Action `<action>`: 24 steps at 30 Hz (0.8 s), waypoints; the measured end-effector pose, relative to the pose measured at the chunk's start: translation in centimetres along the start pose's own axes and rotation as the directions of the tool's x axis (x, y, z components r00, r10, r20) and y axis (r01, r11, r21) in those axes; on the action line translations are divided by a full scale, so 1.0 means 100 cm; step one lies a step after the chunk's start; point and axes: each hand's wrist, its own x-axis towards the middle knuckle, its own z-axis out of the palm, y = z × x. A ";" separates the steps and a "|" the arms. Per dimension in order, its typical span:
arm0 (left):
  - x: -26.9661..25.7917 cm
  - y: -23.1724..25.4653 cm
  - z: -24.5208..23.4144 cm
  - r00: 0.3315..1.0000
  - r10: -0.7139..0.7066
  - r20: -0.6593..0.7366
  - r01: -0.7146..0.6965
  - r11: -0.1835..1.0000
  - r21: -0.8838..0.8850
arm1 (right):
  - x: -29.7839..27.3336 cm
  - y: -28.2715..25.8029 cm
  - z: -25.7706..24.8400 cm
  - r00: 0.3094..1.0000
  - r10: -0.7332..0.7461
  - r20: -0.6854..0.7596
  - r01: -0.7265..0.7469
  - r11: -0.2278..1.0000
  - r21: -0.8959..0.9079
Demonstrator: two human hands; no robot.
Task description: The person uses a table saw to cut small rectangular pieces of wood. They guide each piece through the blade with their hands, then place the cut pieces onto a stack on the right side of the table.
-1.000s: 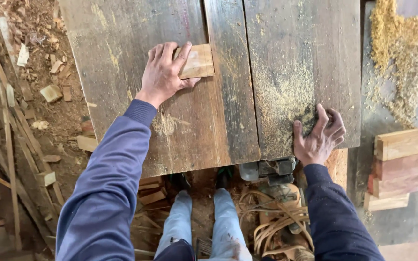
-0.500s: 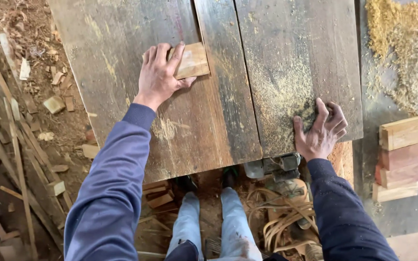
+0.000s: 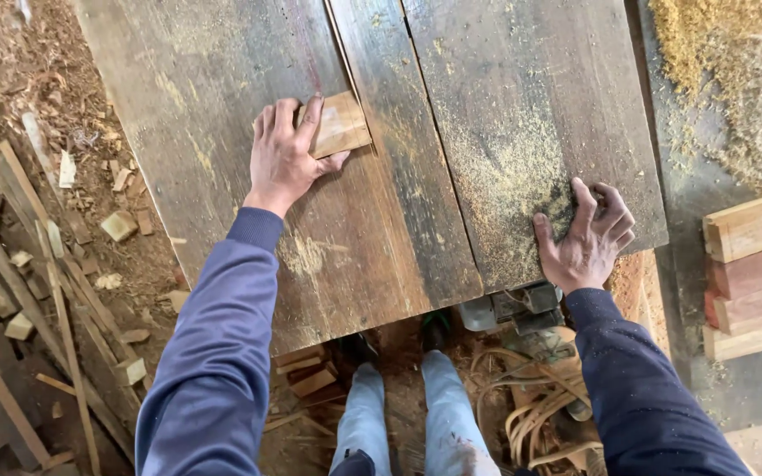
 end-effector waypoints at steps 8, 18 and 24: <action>0.003 -0.005 0.005 1.000 -0.023 -0.004 0.023 1.000 -0.010 | 0.002 0.004 0.001 1.000 -0.014 0.023 0.014 1.000 0.001; 0.009 -0.013 0.006 1.000 -0.019 -0.010 0.019 1.000 -0.002 | 0.003 0.004 0.002 1.000 -0.012 0.011 0.012 1.000 0.007; 0.015 -0.016 0.001 0.998 0.055 0.041 -0.061 0.986 0.157 | 0.005 -0.009 -0.010 1.000 0.011 -0.020 -0.011 0.999 0.040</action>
